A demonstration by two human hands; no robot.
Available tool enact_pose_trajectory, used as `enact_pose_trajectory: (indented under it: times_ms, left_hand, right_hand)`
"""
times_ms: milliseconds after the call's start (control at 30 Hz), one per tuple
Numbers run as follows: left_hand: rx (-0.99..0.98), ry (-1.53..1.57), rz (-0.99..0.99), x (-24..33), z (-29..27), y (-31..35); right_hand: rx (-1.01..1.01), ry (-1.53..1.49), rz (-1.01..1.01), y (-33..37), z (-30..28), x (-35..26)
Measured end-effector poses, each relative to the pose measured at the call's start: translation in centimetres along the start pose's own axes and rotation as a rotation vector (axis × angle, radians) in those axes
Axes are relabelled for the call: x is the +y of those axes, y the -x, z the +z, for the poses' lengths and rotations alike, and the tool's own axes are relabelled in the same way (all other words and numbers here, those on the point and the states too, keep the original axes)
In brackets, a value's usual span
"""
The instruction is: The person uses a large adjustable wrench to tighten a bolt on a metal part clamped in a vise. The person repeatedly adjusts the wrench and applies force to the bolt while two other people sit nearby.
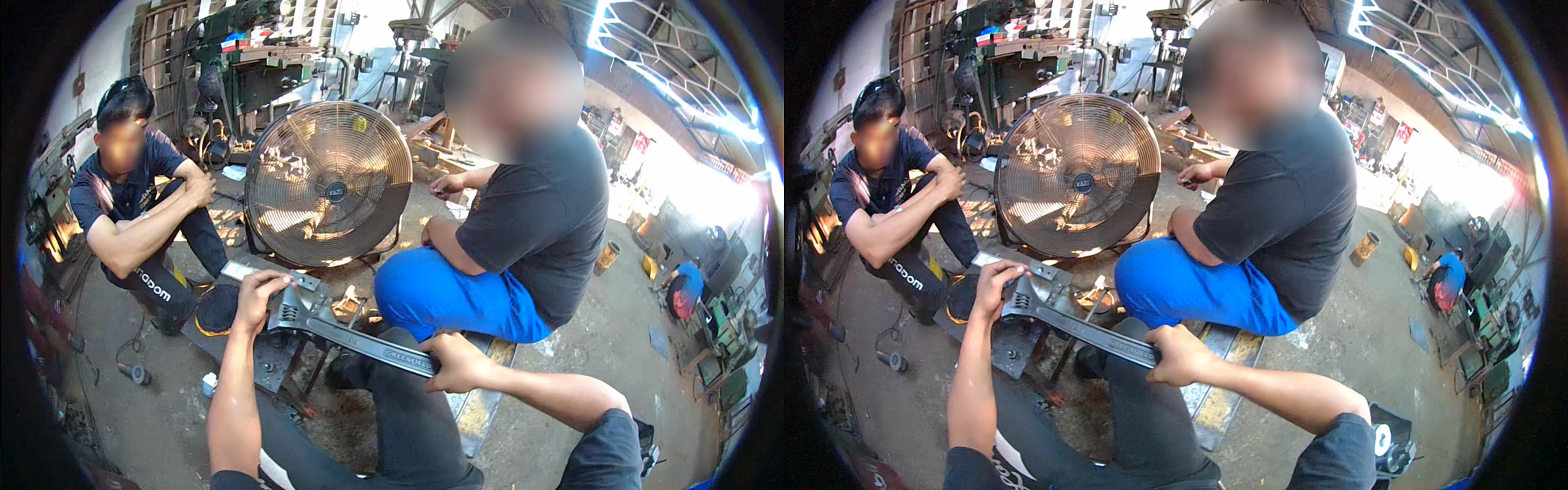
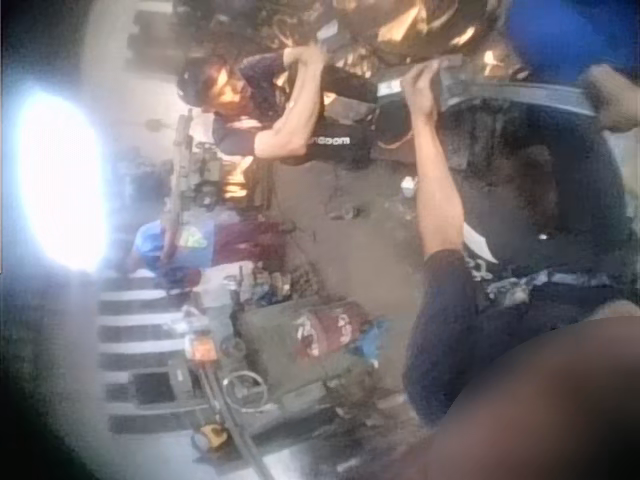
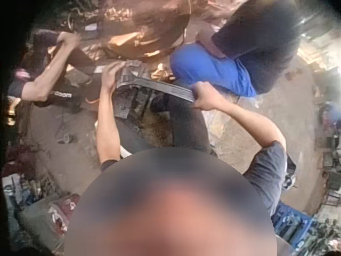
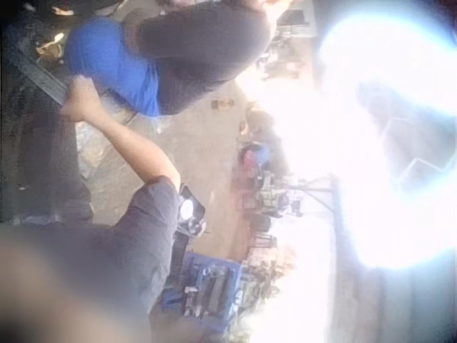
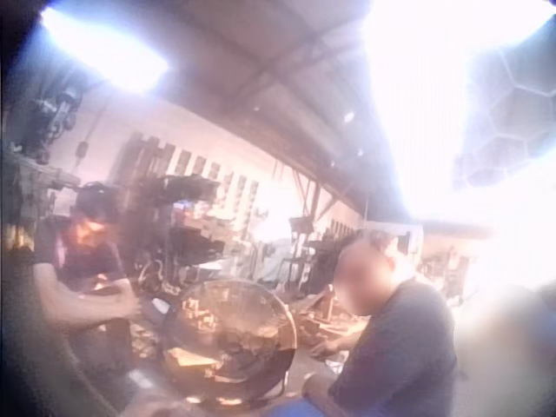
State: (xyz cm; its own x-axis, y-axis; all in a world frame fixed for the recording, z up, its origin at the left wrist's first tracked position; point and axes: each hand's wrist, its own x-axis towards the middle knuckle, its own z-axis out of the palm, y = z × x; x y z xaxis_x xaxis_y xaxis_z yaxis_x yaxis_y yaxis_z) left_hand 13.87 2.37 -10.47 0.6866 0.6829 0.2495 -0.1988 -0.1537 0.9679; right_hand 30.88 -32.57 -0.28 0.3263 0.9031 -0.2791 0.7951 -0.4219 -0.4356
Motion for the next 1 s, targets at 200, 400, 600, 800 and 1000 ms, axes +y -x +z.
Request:
enact_pose_trajectory:
  times_ms: [200, 400, 600, 800, 1000]
  left_hand:
    - [0.246, 0.059, 0.135, -1.0, 0.7, 0.7]
    - [0.440, -0.028, 0.224, -2.5, 1.7, 1.0]
    - [0.204, 0.069, 0.129, -1.5, 0.3, 0.6]
    - [0.134, 0.110, 0.026, -0.9, 0.0, 0.3]
    - [0.045, 0.176, 0.009, -0.3, -0.2, 0.4]
  right_hand:
    - [0.425, 0.499, -0.209, -1.6, 3.0, 3.7]
    - [0.735, 0.652, -0.541, -6.3, 0.4, 7.2]
    - [0.227, 0.206, -0.080, -1.4, 2.1, 1.2]
    - [-0.413, -0.349, -0.065, -3.5, 0.5, 4.2]
    - [-0.748, -1.097, 0.076, -5.3, 3.0, 4.3]
